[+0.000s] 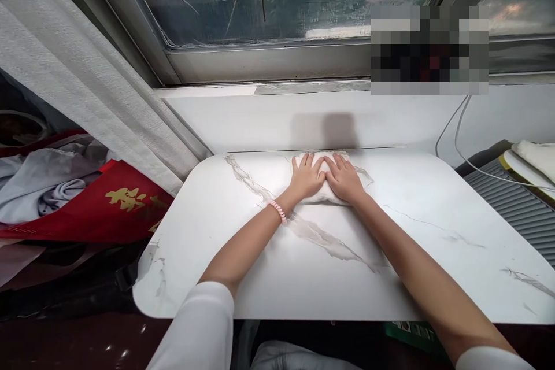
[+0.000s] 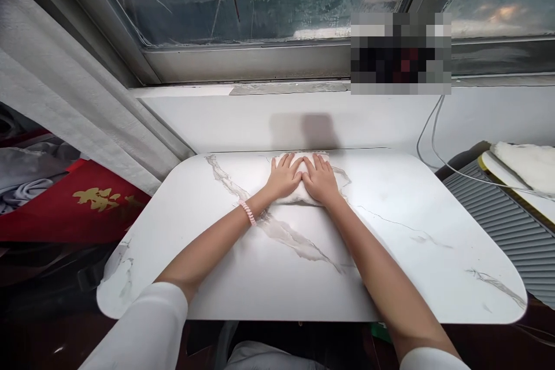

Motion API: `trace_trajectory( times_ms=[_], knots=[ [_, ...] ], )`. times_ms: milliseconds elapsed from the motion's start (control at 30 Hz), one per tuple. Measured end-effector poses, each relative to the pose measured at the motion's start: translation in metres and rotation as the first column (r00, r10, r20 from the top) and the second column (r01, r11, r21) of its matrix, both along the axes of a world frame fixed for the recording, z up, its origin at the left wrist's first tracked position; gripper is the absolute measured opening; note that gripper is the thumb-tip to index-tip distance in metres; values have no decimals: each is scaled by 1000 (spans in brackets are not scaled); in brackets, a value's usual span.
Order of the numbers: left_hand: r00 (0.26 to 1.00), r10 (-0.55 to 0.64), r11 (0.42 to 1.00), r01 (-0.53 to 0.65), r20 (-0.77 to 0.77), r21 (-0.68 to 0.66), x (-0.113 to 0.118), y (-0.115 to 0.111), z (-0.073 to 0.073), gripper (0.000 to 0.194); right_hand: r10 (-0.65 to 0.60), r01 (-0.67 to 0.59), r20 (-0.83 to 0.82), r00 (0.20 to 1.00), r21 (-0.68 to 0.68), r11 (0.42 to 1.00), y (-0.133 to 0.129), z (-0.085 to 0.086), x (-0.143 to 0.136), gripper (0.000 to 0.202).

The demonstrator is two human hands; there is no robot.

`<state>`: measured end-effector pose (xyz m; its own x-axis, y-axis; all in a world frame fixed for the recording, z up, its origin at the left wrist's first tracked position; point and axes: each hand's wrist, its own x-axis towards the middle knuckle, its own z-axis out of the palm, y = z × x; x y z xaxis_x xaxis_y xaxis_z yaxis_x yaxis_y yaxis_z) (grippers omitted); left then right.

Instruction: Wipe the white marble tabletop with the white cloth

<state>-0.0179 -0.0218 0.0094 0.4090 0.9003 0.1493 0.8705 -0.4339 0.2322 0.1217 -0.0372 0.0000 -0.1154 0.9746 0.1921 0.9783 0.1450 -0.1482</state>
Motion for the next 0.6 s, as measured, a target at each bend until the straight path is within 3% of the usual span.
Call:
trace_trajectory(
  times_ms=[133, 267, 433, 600],
  knots=[
    [1000, 11, 1000, -11, 8, -17, 8, -43, -2, 51, 51, -51, -3, 999, -18, 999, -43, -1, 11, 54],
    [999, -43, 999, 43, 0, -27, 17, -107, -3, 54, 97, -96, -20, 995, 29, 995, -113, -5, 27, 55],
    [981, -194, 981, 194, 0, -25, 24, -180, -1, 57, 77, -74, -29, 997, 79, 994, -201, -8, 39, 58],
    [960, -279, 960, 279, 5, -21, 29, -210, 0, 59, 28, -25, -42, 999, 73, 997, -238, -6, 48, 62]
  ],
)
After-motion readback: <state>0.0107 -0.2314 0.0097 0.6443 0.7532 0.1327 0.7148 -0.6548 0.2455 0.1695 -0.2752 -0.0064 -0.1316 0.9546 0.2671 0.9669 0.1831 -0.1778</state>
